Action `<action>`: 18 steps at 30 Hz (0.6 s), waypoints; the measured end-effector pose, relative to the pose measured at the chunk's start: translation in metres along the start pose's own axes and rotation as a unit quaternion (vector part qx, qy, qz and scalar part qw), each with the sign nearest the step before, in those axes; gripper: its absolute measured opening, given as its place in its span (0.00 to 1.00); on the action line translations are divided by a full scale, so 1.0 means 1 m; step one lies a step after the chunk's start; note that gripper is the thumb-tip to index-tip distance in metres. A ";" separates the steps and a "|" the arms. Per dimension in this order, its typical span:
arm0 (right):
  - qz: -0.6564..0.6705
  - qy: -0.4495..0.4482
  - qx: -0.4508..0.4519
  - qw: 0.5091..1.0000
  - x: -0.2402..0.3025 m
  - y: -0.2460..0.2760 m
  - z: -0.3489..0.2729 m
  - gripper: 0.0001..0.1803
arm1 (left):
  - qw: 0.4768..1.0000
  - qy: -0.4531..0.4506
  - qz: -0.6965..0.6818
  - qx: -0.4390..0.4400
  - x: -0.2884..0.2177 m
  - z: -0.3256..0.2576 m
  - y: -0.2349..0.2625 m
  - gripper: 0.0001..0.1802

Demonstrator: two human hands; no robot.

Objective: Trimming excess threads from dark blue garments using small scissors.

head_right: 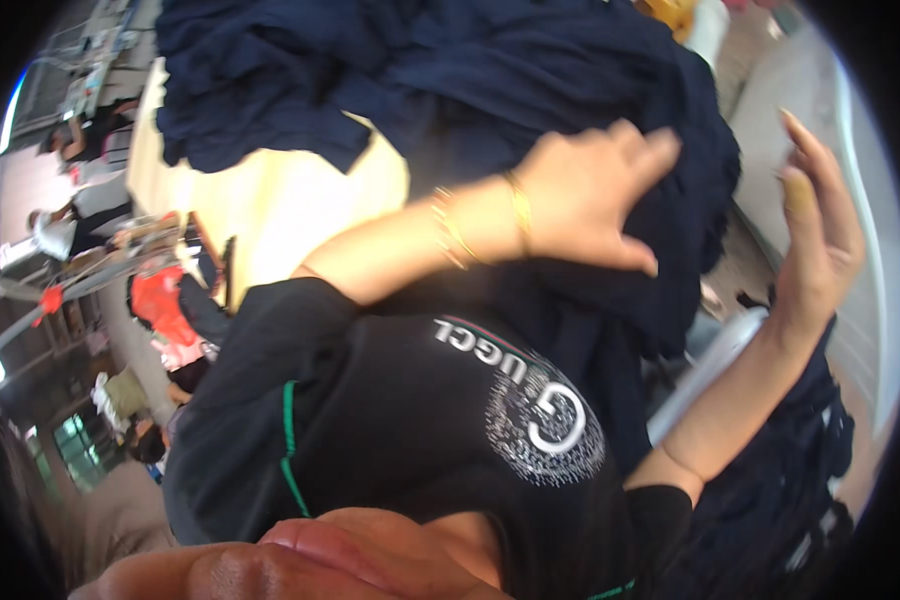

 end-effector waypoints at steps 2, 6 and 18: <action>0.066 -0.075 -0.050 0.994 -0.044 0.012 -0.007 0.20 | 0.997 0.003 0.025 0.075 -0.011 -0.013 -0.042 0.51; 0.113 -0.098 -0.123 0.981 -0.044 0.001 0.002 0.22 | 0.985 -0.044 0.032 0.161 -0.009 -0.013 -0.046 0.27; 0.271 -0.091 -0.203 0.937 -0.035 -0.011 0.014 0.18 | 0.769 0.164 -0.452 -0.422 0.136 -0.109 0.315 0.25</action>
Point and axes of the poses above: each hand's wrist, its own z-axis towards the middle knuckle, its own y-axis out of the back of the hand, x = y × z, the point moved 9 cm from there along z, towards the middle knuckle, and after that the axes turned 9 degrees about y, right-handed, at the moved point
